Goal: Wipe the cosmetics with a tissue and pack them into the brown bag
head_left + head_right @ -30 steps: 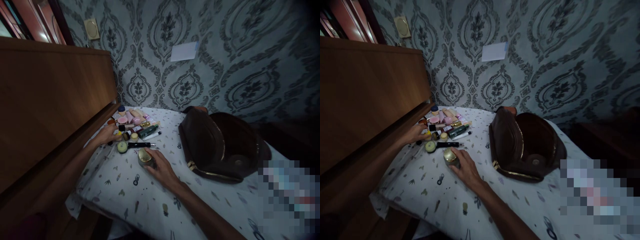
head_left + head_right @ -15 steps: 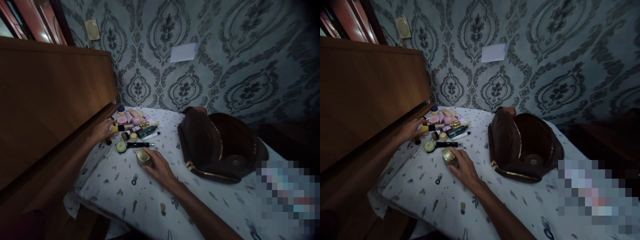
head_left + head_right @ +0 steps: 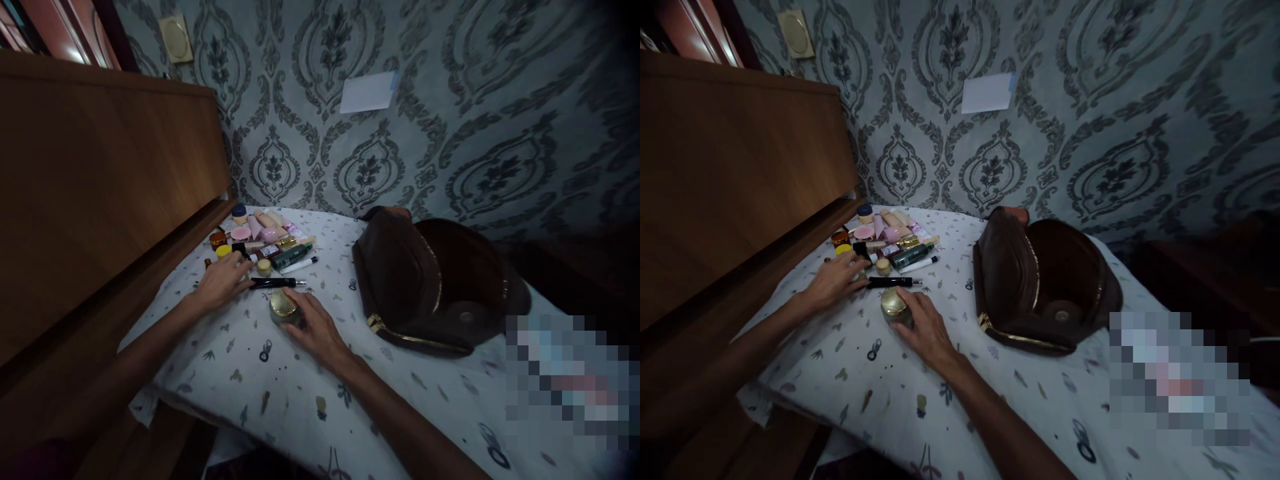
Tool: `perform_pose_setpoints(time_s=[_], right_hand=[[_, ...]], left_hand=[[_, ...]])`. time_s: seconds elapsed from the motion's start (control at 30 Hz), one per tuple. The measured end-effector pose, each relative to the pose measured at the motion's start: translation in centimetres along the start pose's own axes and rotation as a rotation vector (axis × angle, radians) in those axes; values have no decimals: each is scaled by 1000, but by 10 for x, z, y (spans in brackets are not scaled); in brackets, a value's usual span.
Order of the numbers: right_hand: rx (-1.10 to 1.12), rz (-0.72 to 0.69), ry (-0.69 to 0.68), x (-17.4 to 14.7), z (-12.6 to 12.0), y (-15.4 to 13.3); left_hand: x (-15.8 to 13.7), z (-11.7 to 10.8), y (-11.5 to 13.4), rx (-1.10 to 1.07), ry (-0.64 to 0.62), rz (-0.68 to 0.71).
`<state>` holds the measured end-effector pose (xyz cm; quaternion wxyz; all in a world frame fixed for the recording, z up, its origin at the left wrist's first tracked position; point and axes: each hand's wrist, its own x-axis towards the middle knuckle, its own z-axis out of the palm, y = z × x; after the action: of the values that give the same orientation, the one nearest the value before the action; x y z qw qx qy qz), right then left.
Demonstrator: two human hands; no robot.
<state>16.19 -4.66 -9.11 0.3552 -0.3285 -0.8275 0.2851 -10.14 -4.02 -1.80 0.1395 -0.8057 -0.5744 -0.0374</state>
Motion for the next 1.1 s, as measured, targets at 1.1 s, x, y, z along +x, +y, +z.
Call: perform_pose_setpoints(time_s=[1.1], right_hand=[[52, 111, 68, 8, 0, -1]], left_hand=[[11, 2, 100, -713, 230, 49]])
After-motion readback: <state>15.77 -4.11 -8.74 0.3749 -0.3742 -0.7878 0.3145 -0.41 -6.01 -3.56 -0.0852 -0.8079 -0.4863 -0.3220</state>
